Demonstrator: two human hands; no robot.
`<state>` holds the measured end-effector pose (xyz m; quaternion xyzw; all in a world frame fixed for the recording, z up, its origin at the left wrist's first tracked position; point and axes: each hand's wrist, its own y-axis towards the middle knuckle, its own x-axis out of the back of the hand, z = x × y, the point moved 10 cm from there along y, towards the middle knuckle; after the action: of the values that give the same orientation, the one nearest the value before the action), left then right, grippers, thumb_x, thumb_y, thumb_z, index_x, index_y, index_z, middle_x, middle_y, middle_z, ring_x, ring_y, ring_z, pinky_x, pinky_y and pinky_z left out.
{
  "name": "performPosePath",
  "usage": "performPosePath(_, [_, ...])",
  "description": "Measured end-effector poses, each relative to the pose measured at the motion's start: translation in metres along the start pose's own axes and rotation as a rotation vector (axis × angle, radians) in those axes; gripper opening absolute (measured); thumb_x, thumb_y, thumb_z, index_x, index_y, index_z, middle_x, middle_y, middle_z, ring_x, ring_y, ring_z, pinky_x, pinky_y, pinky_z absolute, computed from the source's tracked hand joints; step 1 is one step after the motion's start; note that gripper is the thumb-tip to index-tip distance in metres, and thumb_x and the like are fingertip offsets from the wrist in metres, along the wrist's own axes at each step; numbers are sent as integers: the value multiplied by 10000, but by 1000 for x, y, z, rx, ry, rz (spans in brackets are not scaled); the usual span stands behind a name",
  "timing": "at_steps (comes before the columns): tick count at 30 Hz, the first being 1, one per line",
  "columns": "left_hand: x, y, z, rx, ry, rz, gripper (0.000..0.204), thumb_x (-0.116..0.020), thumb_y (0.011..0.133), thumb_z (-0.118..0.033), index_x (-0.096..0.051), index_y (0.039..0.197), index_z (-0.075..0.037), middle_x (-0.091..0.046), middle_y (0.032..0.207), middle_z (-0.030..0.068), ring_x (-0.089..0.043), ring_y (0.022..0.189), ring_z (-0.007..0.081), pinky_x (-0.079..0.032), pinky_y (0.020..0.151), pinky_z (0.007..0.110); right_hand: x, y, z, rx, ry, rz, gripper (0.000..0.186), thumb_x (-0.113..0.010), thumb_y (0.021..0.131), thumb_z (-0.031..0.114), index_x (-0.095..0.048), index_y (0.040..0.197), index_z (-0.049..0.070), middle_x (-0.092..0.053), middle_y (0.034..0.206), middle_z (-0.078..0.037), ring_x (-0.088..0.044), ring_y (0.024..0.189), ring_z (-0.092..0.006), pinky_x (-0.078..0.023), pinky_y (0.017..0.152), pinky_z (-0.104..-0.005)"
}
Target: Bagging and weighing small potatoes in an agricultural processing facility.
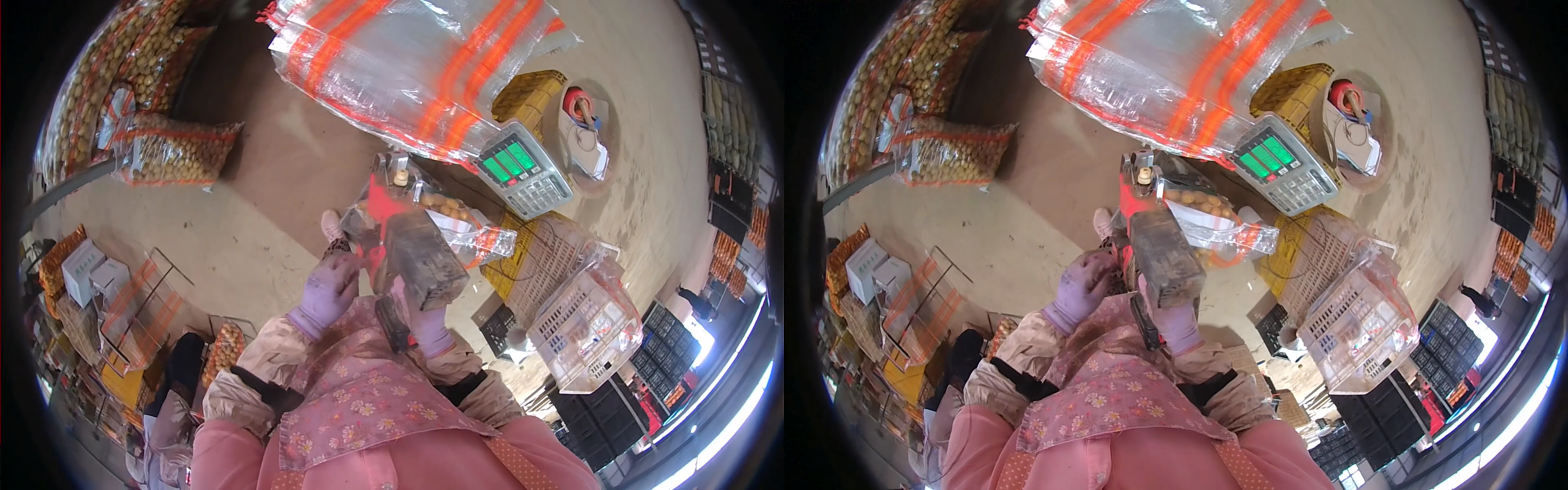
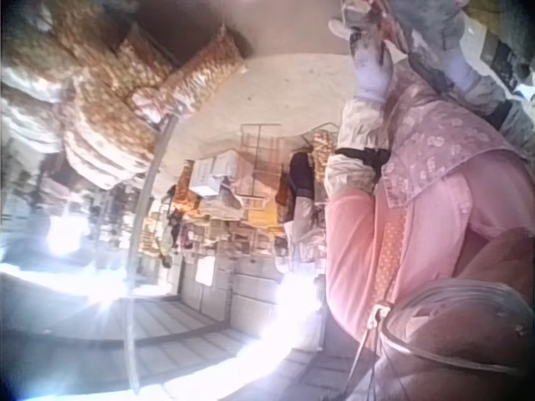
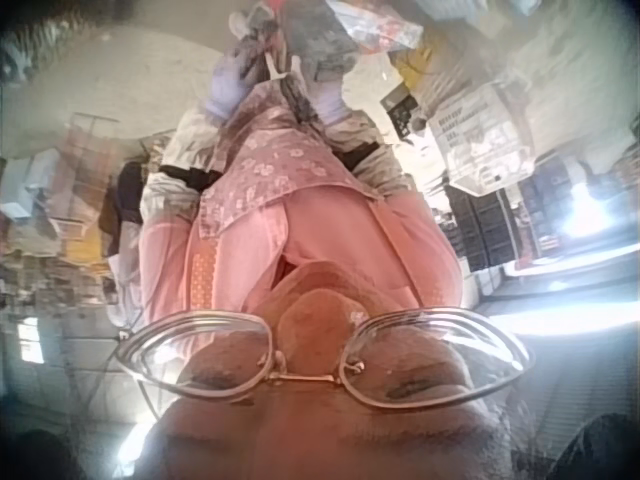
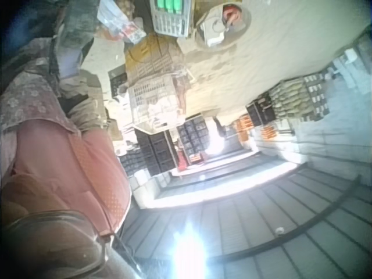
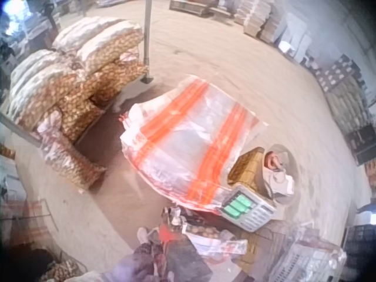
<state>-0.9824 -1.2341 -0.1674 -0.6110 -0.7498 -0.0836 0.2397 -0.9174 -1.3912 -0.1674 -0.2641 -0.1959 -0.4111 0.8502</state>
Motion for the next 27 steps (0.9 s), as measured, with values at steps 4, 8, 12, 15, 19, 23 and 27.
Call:
performPosePath(4, [24,-22,70,353,-98,-219,239,-571,813,-68,-598,1049,-51,-591,979,142,-593,866,279,-475,765,349,-24,-3,-25,-409,667,107,186,-460,923,161,-506,823,10,-513,796,-78,-529,726,-185,-444,677,-310])
performPosePath(8, [-15,-22,156,716,-546,-56,258,-542,866,-162,-571,1087,-32,-601,991,113,-582,891,228,-457,786,336,-19,9,10,-517,936,269,164,-457,898,165,-497,859,11,-480,762,-67,-504,730,-187,-445,692,-333])
performPosePath(12, [-69,26,102,-143,-555,551,544,-530,887,-380,-405,1335,-98,-528,1239,90,-555,1042,218,-443,907,336,-11,14,20,-596,1181,200,122,-488,868,130,-494,884,9,-480,753,-84,-497,711,-203,-437,705,-334])
performPosePath(15, [-91,41,71,-135,-974,725,547,-530,887,-379,-399,1339,-101,-523,1244,90,-551,1048,217,-441,911,338,-5,11,10,-674,1288,196,184,-512,850,140,-491,975,7,-479,785,-88,-493,721,-220,-437,707,-363])
performPosePath(19, [-93,45,44,-100,-1200,753,552,-530,887,-379,-391,1345,-105,-516,1252,90,-546,1057,216,-438,917,340,-4,9,-5,-751,1428,273,320,-568,812,230,-494,1048,27,-472,789,-67,-488,721,-219,-431,697,-374])
performPosePath(23, [-96,42,34,-73,-1294,714,556,-530,886,-379,-383,1350,-109,-509,1260,90,-540,1066,215,-435,923,341,-9,17,-5,-713,1511,332,300,-553,798,318,-525,933,51,-432,716,-18,-416,630,-171,-366,582,-333])
performPosePath(27, [-102,33,29,-51,-1352,671,561,-530,886,-379,-375,1356,-113,-503,1267,90,-535,1074,214,-432,928,343,-5,16,-14,-746,1516,255,306,-546,803,334,-521,925,54,-421,702,-12,-399,606,-164,-351,561,-329])
